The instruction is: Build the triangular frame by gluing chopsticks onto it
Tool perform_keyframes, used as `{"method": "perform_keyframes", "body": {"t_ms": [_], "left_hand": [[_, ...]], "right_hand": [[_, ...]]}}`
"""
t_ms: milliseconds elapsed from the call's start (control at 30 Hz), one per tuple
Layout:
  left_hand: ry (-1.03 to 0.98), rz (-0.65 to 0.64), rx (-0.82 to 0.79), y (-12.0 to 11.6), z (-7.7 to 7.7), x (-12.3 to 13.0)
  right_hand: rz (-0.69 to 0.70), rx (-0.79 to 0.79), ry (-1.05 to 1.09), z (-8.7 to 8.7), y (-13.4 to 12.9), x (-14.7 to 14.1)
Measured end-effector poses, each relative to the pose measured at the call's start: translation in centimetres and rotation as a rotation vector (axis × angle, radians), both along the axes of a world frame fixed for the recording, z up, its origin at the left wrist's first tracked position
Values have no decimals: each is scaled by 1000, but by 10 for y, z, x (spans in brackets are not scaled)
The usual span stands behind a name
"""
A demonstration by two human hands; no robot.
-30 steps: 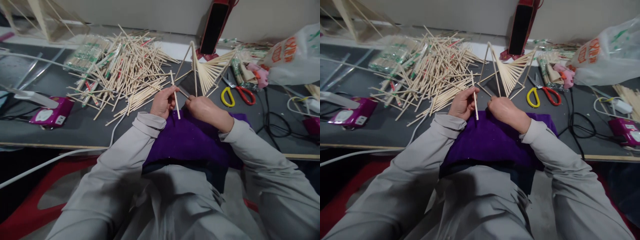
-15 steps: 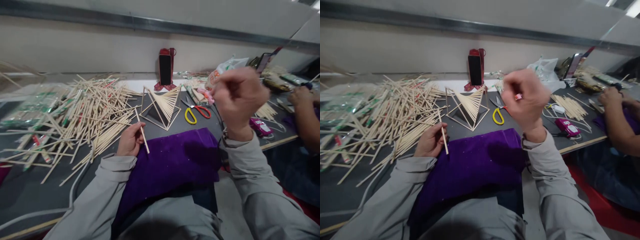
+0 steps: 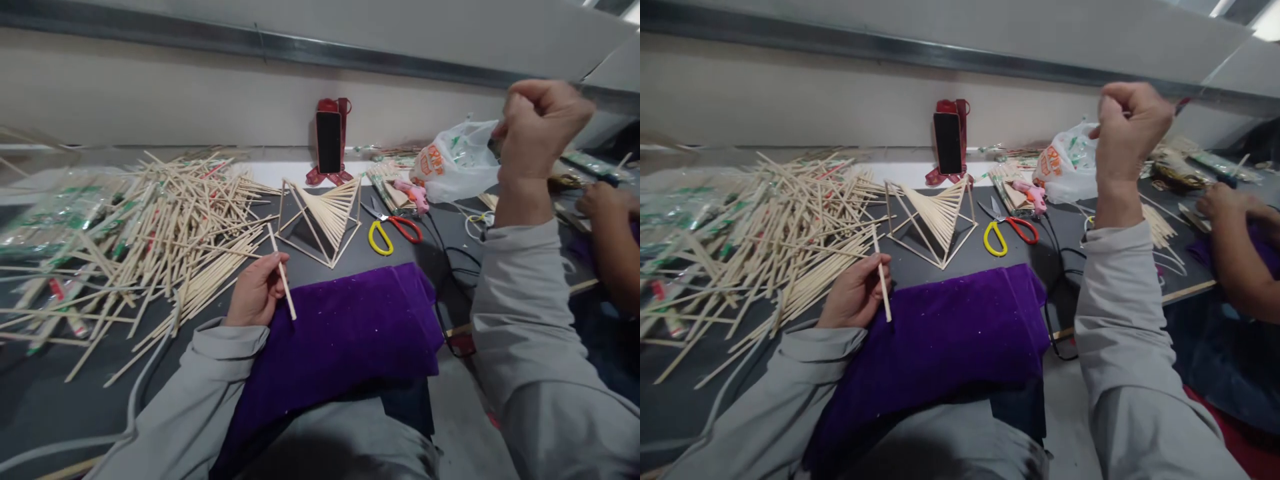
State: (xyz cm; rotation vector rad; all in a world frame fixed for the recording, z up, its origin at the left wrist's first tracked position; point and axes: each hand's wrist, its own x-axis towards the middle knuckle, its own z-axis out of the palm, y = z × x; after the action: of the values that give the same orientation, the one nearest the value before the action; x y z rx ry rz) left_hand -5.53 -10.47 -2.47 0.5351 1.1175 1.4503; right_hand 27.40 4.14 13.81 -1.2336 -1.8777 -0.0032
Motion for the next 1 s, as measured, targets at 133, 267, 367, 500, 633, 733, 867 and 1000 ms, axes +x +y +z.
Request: {"method": "perform_keyframes", "body": {"t_ms": [133, 267, 367, 500, 633, 733, 867, 1000], "left_hand": [[-5, 33, 88, 3, 17, 1], [17, 114, 230, 10, 35, -13], [56, 161, 317, 12, 44, -19], [103, 203, 383, 14, 48, -14], [154, 203, 433, 18, 48, -3], [191, 117, 389, 18, 43, 2], [234, 102, 315, 15, 33, -2], [292, 166, 307, 14, 27, -6]], "right_hand": [[337, -233, 140, -32, -56, -82], [636, -419, 170, -60, -90, -140], [786, -643, 72, -76, -99, -164], [860, -810, 69, -94, -103, -177], [830, -867, 223, -108, -102, -180], [826, -843, 336, -116, -101, -182], [894, -1003, 453, -124, -102, -185], [947, -1211, 633, -131, -102, -186]]}}
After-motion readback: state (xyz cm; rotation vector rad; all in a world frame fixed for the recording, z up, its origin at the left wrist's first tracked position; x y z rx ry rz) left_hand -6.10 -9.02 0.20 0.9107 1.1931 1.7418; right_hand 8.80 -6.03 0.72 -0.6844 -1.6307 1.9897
